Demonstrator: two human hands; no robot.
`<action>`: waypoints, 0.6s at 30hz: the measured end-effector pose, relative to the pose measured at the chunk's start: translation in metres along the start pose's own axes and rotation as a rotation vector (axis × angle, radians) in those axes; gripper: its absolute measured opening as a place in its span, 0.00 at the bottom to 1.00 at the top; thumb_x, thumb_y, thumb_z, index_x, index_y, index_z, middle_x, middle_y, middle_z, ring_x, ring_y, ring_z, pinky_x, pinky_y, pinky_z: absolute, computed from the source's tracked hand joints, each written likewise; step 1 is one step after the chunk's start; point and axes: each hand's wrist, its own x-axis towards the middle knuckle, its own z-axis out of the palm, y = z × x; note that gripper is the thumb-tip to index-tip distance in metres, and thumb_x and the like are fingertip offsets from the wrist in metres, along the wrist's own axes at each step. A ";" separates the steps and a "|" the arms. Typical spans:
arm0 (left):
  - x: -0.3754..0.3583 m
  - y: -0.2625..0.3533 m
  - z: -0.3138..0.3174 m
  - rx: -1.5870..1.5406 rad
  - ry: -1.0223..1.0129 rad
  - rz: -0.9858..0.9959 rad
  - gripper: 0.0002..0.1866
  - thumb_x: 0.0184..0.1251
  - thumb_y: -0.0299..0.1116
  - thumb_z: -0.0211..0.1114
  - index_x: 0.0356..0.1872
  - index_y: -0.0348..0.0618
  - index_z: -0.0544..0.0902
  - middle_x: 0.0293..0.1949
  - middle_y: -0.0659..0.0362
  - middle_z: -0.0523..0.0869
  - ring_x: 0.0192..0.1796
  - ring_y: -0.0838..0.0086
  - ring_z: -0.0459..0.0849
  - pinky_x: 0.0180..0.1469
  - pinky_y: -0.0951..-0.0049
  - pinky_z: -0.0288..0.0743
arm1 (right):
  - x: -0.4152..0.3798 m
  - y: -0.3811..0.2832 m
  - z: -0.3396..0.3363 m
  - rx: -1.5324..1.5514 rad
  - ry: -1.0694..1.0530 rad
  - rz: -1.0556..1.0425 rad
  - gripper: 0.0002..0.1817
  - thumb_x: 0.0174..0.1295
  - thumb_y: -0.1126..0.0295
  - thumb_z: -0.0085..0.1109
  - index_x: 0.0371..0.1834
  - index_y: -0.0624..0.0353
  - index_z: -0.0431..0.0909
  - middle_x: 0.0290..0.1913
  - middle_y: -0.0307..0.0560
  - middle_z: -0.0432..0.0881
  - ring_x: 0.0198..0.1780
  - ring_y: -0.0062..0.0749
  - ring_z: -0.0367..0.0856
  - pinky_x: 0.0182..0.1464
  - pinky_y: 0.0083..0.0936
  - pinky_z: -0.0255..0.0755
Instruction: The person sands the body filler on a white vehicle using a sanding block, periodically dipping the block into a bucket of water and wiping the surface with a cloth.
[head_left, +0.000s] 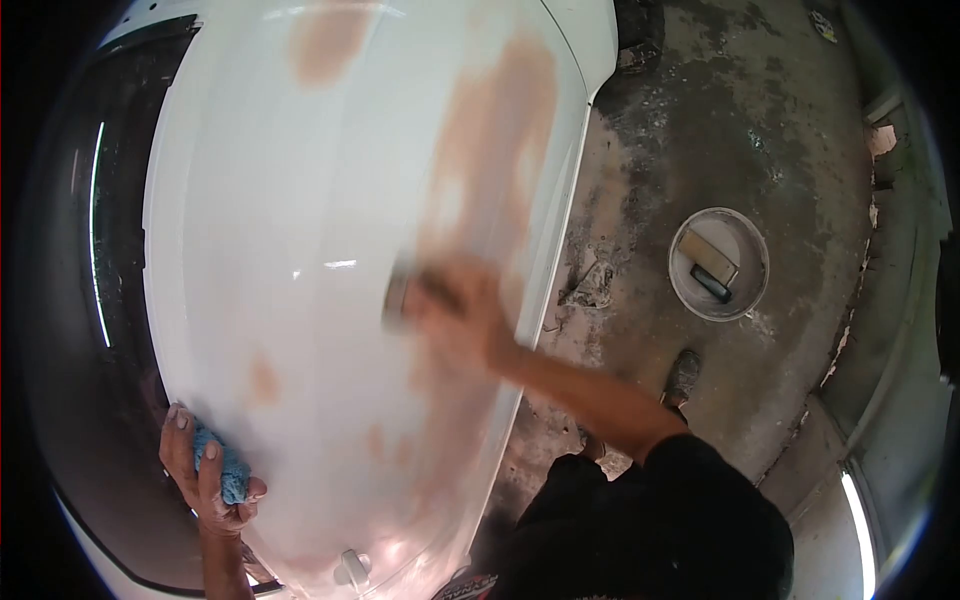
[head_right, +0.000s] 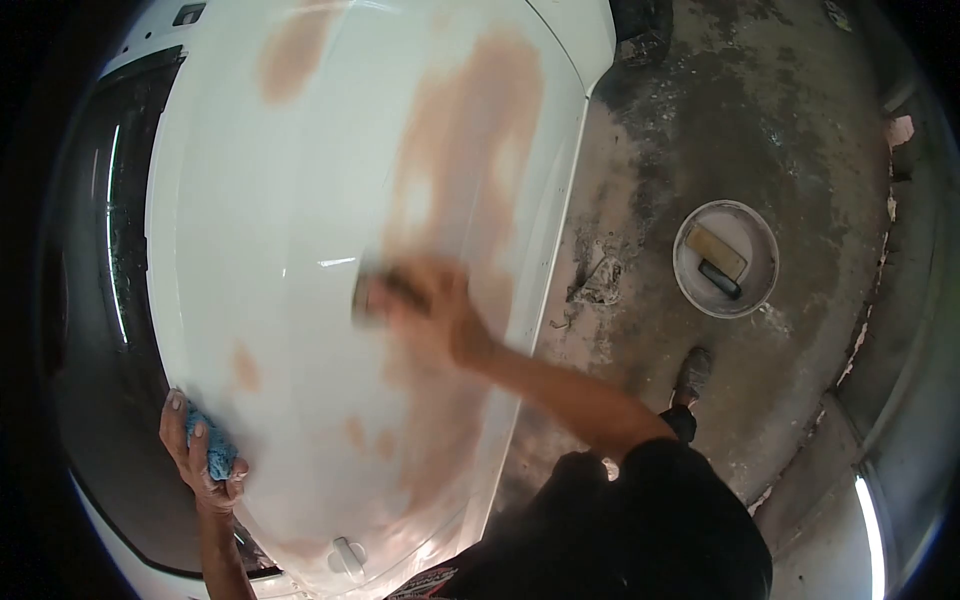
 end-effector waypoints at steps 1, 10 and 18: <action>0.000 0.000 0.000 0.005 -0.002 -0.001 0.34 0.78 0.64 0.50 0.73 0.53 0.68 0.72 0.42 0.70 0.70 0.38 0.72 0.66 0.38 0.72 | -0.035 -0.006 0.009 0.004 -0.031 -0.212 0.18 0.64 0.58 0.71 0.57 0.38 0.84 0.58 0.45 0.80 0.52 0.50 0.77 0.52 0.41 0.78; -0.004 -0.004 0.001 0.007 -0.012 -0.008 0.35 0.77 0.66 0.51 0.73 0.54 0.68 0.71 0.41 0.71 0.68 0.37 0.73 0.66 0.36 0.73 | 0.254 0.112 -0.098 -0.271 0.357 0.027 0.26 0.73 0.62 0.57 0.73 0.52 0.75 0.59 0.62 0.78 0.57 0.53 0.80 0.59 0.40 0.74; 0.000 0.000 -0.003 0.028 -0.033 -0.009 0.35 0.78 0.65 0.50 0.74 0.53 0.67 0.71 0.41 0.71 0.68 0.35 0.73 0.65 0.35 0.74 | 0.058 0.020 -0.027 -0.139 0.178 -0.105 0.21 0.71 0.63 0.61 0.62 0.60 0.80 0.54 0.61 0.80 0.55 0.54 0.78 0.59 0.47 0.72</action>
